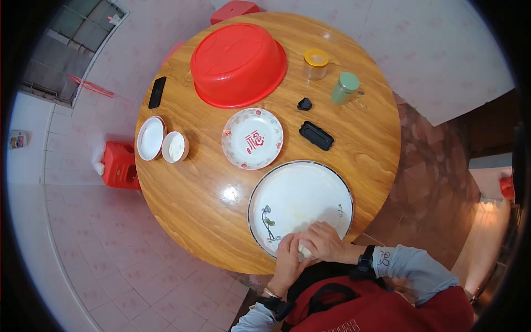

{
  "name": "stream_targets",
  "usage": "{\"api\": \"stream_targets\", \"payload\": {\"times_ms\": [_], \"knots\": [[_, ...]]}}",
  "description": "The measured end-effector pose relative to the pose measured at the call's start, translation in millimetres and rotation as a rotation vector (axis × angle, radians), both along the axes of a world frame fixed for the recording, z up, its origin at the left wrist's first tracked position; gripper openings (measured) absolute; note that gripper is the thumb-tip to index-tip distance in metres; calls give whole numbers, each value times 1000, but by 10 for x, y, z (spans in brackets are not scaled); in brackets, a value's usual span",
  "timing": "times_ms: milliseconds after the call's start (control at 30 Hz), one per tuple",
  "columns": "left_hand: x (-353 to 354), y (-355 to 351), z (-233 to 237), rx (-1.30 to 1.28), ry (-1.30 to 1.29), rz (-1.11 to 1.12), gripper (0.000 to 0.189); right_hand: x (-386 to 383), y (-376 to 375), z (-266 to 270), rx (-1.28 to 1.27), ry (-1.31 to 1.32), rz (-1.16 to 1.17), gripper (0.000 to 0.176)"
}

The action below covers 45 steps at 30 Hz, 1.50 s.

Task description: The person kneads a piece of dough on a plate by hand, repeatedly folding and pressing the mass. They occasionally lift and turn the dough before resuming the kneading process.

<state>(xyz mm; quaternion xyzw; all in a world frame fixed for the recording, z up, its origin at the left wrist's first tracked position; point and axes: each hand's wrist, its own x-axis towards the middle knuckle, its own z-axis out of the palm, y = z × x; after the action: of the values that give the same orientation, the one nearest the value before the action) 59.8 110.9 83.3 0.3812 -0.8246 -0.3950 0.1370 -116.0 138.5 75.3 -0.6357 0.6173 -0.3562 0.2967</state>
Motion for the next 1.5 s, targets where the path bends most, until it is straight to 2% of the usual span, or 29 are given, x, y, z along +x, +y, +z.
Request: {"api": "stream_targets", "payload": {"times_ms": [67, 300, 367, 433, 533, 633, 667, 733, 767, 833, 867, 933, 967, 1033, 1067, 1133, 1267, 1300, 1333, 1367, 1433, 1467, 1500], "knots": [[25, 74, -67, -21, -21, -20, 86, 15, 97, -42, -189, 152, 101, 16], [-111, -79, -343, -128, -159, 107, 72, 23, -158, -478, -337, 250, 82, 26], [-223, -219, -388, -122, -180, 129, 71, -37, -369, -498, -273, 227, -7, 25], [-297, -333, -441, -94, -281, 165, 67, -78, -513, -499, -232, 192, -49, 20], [-381, -540, -457, -87, -297, 167, 66, -125, -727, -486, -163, 144, -182, 9], [-484, -718, -428, 41, -393, 176, 66, -144, -847, -679, -56, 29, -282, 12], [-471, -737, -475, 26, -386, 188, 66, -151, -865, -715, -74, 31, -273, 12], [-443, -815, -542, 44, -284, 162, 64, -165, -909, -733, 156, -41, -304, 25], [-413, -794, -553, 28, -276, 172, 64, -174, -913, -738, 138, -37, -296, 25], [-416, -752, -451, 41, -209, 177, 63, -245, -909, -721, 396, -343, -235, 31], [-431, -727, -417, 36, -199, 171, 63, -310, -887, -728, 389, -336, -241, 31], [-457, -657, -232, -24, -176, 157, 65, -388, -839, -696, 489, -870, -246, 37], [-473, -616, -128, -16, -178, 156, 65, -409, -808, -668, 496, -871, -249, 37], [-536, -644, 64, -222, -192, 109, 66, -483, -858, -454, 475, -675, -215, 39], [-558, -665, 75, -226, -193, 101, 66, -481, -890, -425, 429, -646, -219, 36], [-607, -675, 104, -303, -198, 168, 67, -388, -929, -387, 361, -610, -208, 35], [-432, -663, 265, -285, -77, 139, 58, -359, -823, -139, 255, -356, -85, 30], [-340, -637, 203, -44, 106, 266, 51, -346, -768, -87, 239, -243, -33, 28], [-267, -616, 128, 202, 289, 392, 45, -278, -661, -83, 40, -105, -29, 24], [-254, -596, 22, 204, 287, 395, 45, -213, -573, -63, 44, -107, -27, 24], [-370, -547, -131, 267, 170, 597, 35, -106, -422, -33, -75, -105, -65, 21], [-479, -486, -120, 47, 128, 610, 29, -71, -356, -38, -69, -102, -63, 21], [-520, -457, -84, 53, 130, 613, 29, -53, -304, -56, -123, -75, -91, 22]]}}
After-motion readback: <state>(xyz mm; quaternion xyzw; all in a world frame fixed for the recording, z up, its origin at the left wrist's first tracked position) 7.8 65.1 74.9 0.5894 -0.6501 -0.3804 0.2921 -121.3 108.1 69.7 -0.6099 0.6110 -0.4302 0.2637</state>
